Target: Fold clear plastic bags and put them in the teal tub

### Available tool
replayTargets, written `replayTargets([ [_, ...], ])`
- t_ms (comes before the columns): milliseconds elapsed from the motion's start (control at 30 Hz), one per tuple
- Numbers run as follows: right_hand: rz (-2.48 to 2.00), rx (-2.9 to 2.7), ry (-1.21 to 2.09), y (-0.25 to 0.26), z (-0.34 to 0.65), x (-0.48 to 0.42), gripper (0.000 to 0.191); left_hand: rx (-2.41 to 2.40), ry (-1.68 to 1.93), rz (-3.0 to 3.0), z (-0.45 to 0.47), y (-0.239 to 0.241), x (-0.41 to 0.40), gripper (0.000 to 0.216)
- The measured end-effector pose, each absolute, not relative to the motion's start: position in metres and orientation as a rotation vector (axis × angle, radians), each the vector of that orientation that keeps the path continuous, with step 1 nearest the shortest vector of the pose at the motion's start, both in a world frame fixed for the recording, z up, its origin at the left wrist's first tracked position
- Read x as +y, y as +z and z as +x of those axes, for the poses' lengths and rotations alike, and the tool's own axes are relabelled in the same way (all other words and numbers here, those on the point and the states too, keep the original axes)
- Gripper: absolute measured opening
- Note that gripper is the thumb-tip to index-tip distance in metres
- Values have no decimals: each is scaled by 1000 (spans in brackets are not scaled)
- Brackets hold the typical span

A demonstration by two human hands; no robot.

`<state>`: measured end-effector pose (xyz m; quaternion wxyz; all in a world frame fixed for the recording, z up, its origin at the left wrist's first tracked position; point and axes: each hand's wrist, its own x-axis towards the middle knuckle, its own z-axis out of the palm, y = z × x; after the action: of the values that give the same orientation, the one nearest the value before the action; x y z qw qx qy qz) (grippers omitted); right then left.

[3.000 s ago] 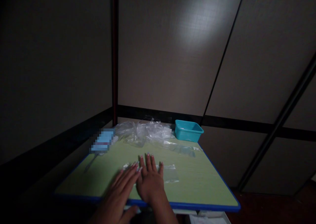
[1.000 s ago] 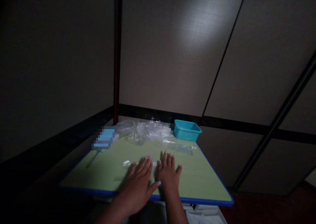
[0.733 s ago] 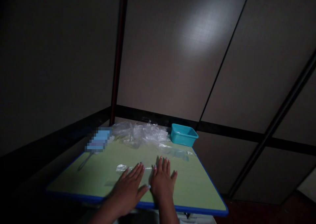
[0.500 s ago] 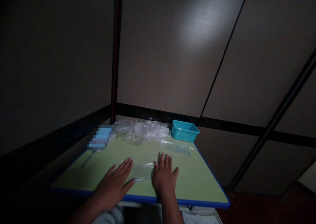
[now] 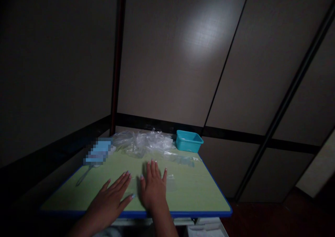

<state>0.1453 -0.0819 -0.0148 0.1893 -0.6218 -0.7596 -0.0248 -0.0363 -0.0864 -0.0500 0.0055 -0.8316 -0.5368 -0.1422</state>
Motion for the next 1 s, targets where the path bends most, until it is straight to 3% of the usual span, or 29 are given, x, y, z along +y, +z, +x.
replayTargets([
  [200, -1655, -2316, 132, -19, 135, -82, 51, -1680, -410, -2600, -37, -47, -87, 56],
  [600, -2084, -2181, 35, -16, 213, -72, 52, -1714, -437, -2650, -38, -43, -89, 58],
  [1000, -2167, -2097, -9, -23, 214, -65, 53, -1683, -362, -2666, -51, -41, -75, 65],
])
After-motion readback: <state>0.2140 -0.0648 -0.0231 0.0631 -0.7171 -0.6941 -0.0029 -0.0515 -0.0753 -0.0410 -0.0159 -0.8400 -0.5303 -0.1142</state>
